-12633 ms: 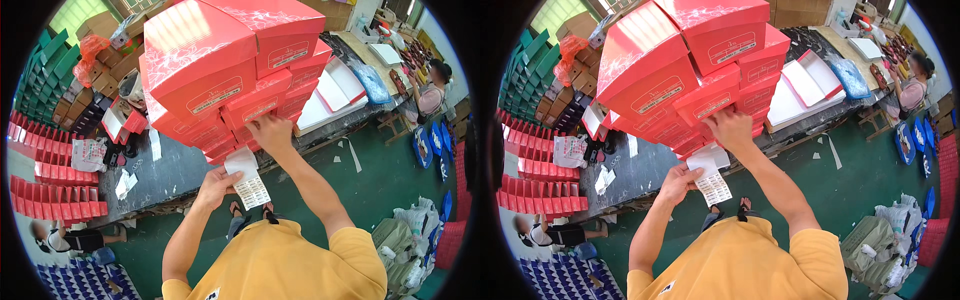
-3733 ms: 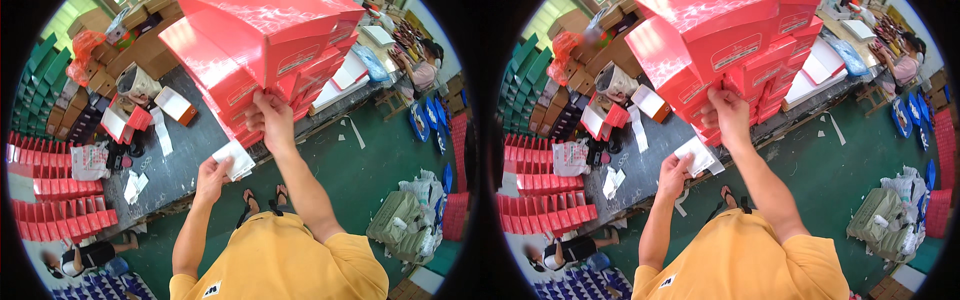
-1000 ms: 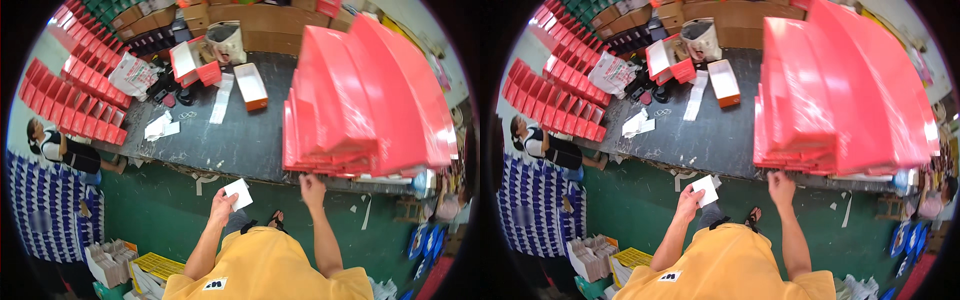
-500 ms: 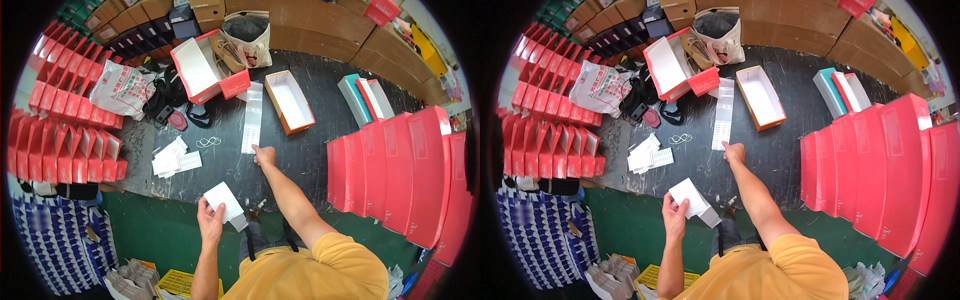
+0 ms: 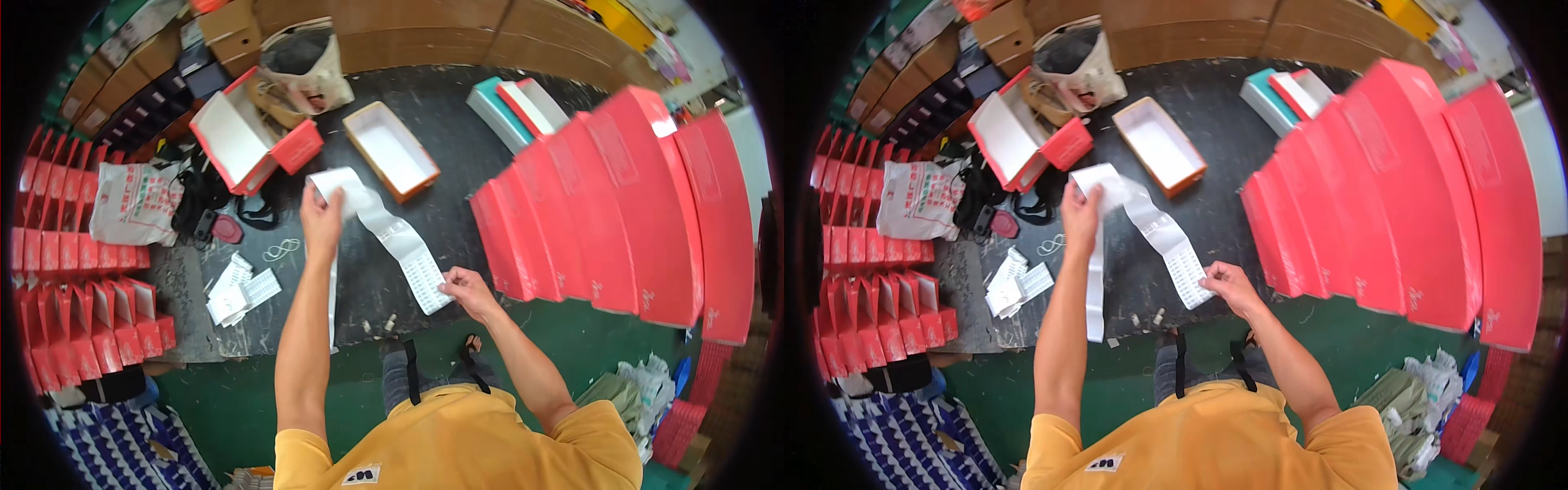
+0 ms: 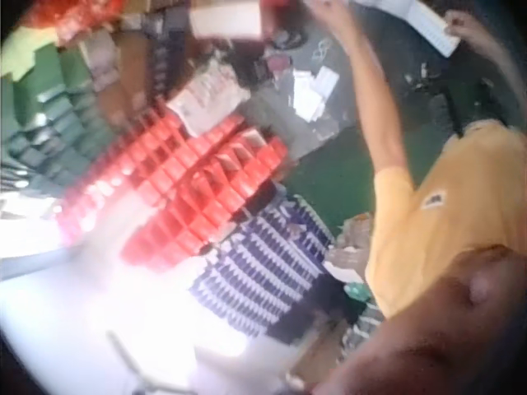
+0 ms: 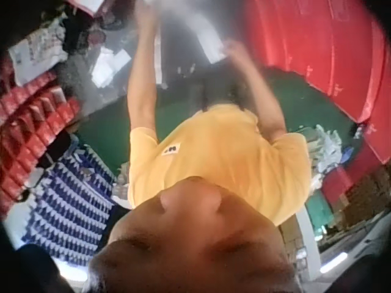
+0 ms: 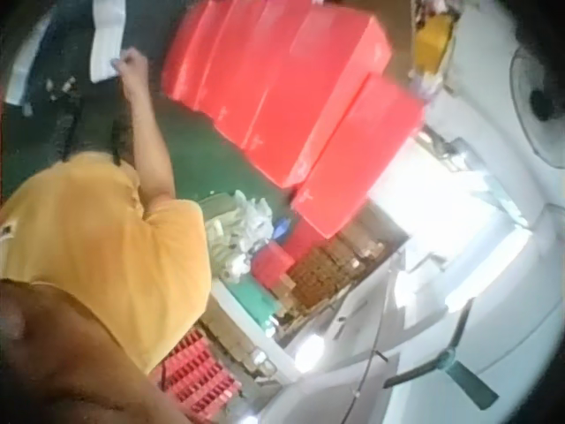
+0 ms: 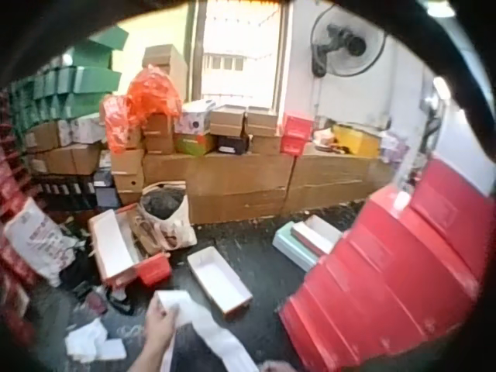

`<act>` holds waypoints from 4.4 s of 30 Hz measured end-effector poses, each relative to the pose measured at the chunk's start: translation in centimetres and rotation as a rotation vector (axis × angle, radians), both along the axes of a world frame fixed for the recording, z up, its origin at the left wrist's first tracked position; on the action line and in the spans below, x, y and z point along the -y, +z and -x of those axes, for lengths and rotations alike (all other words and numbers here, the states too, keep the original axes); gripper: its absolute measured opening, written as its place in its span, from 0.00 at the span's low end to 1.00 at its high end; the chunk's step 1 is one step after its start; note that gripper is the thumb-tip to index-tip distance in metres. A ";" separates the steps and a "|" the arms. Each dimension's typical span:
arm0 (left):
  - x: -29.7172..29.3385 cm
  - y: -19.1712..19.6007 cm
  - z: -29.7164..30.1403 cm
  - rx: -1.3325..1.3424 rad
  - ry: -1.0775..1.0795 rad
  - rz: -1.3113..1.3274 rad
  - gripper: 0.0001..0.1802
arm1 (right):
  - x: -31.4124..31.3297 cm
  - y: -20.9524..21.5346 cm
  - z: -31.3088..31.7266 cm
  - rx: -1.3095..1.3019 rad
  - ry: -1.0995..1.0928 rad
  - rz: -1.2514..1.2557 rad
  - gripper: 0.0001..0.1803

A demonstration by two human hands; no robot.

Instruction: The person wraps shoes in paper, places them into shoeboxes, and covers them with lids. The person then stacks the shoeboxes and applies adhesive labels onto the boxes by hand.

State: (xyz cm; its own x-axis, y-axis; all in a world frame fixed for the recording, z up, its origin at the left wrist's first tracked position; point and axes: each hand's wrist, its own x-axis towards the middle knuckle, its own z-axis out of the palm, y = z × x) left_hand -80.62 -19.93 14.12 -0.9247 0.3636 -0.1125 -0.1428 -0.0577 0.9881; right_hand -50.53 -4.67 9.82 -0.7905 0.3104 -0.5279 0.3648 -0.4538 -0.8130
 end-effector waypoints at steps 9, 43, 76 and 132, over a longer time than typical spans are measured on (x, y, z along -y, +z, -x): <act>-2.8 -3.0 -31.7 0.652 -0.291 0.340 0.35 | -2.7 2.8 -20.9 -0.233 -0.114 0.181 0.11; -16.5 8.0 -58.3 0.790 -0.387 0.145 0.13 | -16.7 10.8 -40.8 -0.613 0.135 -1.435 0.11; -23.3 5.4 -54.7 0.572 -0.609 0.318 0.16 | -22.2 9.1 -40.2 -0.480 0.011 -1.385 0.10; -28.4 -3.4 -58.8 0.797 -0.495 0.362 0.17 | -26.3 -0.6 -44.4 -0.348 0.111 -1.265 0.09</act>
State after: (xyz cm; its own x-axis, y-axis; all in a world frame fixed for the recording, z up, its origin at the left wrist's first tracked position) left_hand -21.78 8.44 10.68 -0.2854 0.5086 -0.8123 -0.6967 0.4719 0.5403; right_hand -6.13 21.63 9.18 -0.8786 0.3613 0.3124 0.0370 0.7036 -0.7096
